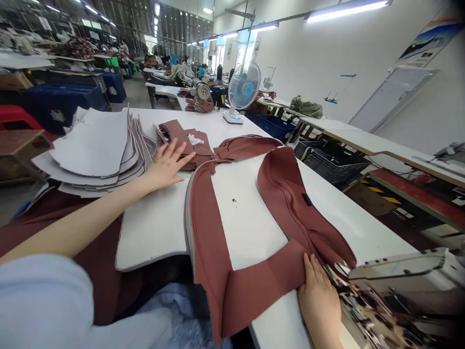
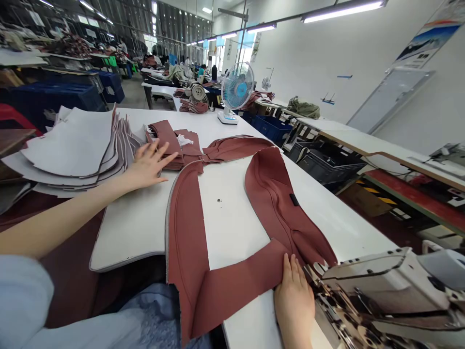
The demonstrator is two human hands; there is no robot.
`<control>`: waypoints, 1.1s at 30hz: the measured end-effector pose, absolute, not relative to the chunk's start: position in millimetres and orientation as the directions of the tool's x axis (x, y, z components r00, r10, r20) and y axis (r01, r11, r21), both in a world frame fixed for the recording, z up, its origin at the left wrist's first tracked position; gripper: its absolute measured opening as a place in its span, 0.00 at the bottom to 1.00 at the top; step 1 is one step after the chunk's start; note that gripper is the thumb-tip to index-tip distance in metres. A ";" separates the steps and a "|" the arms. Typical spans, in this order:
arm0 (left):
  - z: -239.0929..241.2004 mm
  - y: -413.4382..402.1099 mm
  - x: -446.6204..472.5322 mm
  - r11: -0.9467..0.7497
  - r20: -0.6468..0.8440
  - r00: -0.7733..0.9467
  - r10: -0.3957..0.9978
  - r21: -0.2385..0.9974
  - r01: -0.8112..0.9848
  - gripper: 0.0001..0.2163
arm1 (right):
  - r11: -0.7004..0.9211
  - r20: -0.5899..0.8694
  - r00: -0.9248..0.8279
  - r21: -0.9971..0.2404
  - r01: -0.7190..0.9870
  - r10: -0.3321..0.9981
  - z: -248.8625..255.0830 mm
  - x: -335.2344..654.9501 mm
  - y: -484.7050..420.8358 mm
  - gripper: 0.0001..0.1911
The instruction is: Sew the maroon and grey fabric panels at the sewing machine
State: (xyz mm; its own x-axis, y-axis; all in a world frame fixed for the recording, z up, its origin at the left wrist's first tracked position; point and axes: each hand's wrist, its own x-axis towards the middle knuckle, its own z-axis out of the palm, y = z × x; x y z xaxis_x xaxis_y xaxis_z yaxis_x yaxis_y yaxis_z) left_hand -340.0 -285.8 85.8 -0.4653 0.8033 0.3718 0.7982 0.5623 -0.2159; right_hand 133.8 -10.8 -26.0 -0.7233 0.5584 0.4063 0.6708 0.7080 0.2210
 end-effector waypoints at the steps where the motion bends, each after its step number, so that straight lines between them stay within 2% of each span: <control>1: 87.2 -309.3 -326.1 0.605 0.427 -0.483 0.764 -0.215 0.767 0.43 | 0.711 0.408 -0.725 0.221 0.668 0.554 -26.9 134.4 -9.3 0.32; 3: 82.2 -354.1 -308.3 0.723 0.513 -0.565 0.647 -0.178 0.667 0.47 | 0.711 0.408 -0.728 0.227 0.665 0.551 -27.5 134.8 -7.8 0.30; 5: 68.7 -388.2 -309.5 0.812 0.483 -0.677 0.555 -0.139 0.567 0.47 | 0.708 0.405 -0.730 0.237 0.665 0.550 -26.5 134.3 -8.2 0.29; 9: 40.8 -413.5 -352.4 0.835 0.339 -0.765 0.547 -0.150 0.530 0.39 | 0.720 0.414 -0.740 0.242 0.650 0.529 -24.4 133.5 -10.2 0.29; 12: 39.5 -413.0 -389.5 0.817 0.323 -0.752 0.574 -0.168 0.552 0.39 | 0.735 0.437 -0.744 0.234 0.637 0.506 -25.3 133.9 -9.8 0.30; 15: 54.4 -416.5 -417.7 0.796 0.247 -0.757 0.605 -0.180 0.578 0.41 | 0.735 0.456 -0.736 0.225 0.640 0.501 -26.5 133.6 -9.7 0.33; 19: 82.6 -427.5 -441.6 0.788 0.098 -0.782 0.615 -0.043 0.614 0.41 | 0.726 0.447 -0.726 0.213 0.654 0.522 -23.8 131.1 -14.1 0.31; 22: 102.0 -431.8 -447.5 0.829 0.129 -0.825 0.550 0.037 0.559 0.40 | 0.709 0.419 -0.711 0.195 0.678 0.565 -19.3 128.9 -19.3 0.28; 27: 130.7 -422.2 -439.2 0.906 0.148 -0.902 0.405 0.065 0.417 0.51 | 0.693 0.350 -0.688 0.133 0.708 0.636 -13.1 126.2 -26.4 0.29; 30: 141.6 -408.6 -442.5 0.918 0.053 -0.919 0.391 0.053 0.393 0.61 | 0.672 0.324 -0.661 0.095 0.735 0.677 -10.4 124.4 -29.6 0.29; 33: 143.8 -401.5 -454.2 0.915 -0.036 -0.915 0.401 -0.023 0.402 0.66 | 0.653 0.305 -0.643 0.083 0.753 0.703 -8.7 123.3 -31.9 0.29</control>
State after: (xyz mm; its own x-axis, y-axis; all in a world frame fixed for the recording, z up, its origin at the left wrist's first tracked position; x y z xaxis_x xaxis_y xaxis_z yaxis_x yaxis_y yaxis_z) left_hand -454.2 -401.5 143.8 -0.9153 0.4012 -0.0357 0.4020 0.9153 -0.0228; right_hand 123.3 -31.9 -8.7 -0.6431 0.7025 0.3047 0.7527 0.6532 0.0826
